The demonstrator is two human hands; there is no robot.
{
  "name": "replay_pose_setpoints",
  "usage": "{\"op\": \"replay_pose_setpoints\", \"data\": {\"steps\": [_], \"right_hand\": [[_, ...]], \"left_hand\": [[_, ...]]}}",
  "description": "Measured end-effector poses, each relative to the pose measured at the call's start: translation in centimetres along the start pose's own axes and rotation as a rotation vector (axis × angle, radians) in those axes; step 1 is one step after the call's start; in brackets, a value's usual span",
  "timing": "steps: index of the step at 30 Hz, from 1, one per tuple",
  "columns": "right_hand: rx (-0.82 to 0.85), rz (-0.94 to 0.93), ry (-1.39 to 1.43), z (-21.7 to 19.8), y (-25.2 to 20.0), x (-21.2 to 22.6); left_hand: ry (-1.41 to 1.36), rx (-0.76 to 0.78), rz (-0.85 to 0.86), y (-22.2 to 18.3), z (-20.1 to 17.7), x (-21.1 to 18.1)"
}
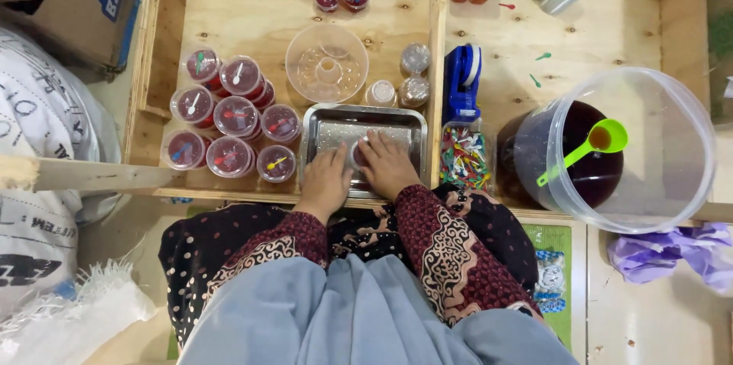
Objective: The person organizes gelatin cups in a tray, applies small colored stickers to their lids by hand, and then uses a ladle to pour a dark liquid from a large container into a small clear cup.
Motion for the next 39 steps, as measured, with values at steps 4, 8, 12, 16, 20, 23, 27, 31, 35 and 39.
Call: {"op": "replay_pose_setpoints", "data": {"steps": [4,8,12,16,20,23,27,31,35,39], "right_hand": [[-0.055,-0.060,-0.010,2.5,0.5,-0.8],[-0.072,-0.019,0.104,2.4,0.8,-1.1],[-0.003,0.000,0.112,1.5,1.3,-1.0],[0.016,-0.008,0.064,1.9,1.5,-1.1],[-0.046,-0.012,0.053,3.2,1.6,-1.3],[-0.071,0.001,0.049,3.3,2.0,-1.3],[-0.042,0.033,0.095,3.5,1.8,-1.2],[-0.076,0.079,0.116,2.0,-0.3,-1.5],[-0.128,0.099,0.203,-0.6,-3.0,-3.9],[-0.292,0.140,0.357,-3.0,-7.6,-8.6]], "left_hand": [[0.085,-0.151,0.194,-0.9,1.5,0.3],[0.078,-0.036,0.279,-0.7,-0.1,-0.6],[0.104,0.001,0.244,-0.5,0.2,-0.4],[0.112,0.031,0.231,-0.4,0.2,-0.4],[0.107,0.103,0.214,-0.1,0.5,-0.2],[0.114,0.105,0.208,0.1,0.7,0.0],[0.114,0.071,0.206,-0.3,0.4,-0.3],[0.122,0.019,0.221,-0.5,1.3,0.1],[0.141,-0.018,0.236,-0.5,1.3,0.3],[0.197,-0.033,0.240,-0.8,2.3,0.6]]}}
Point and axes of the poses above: each hand's wrist, its own y-axis towards the middle knuckle, its own z-axis out of the palm, x = y × z, the point moved 1 cm from there along y, towards the middle knuckle, and after that the axes turned 9 degrees about -x, right-handed, at the moved point
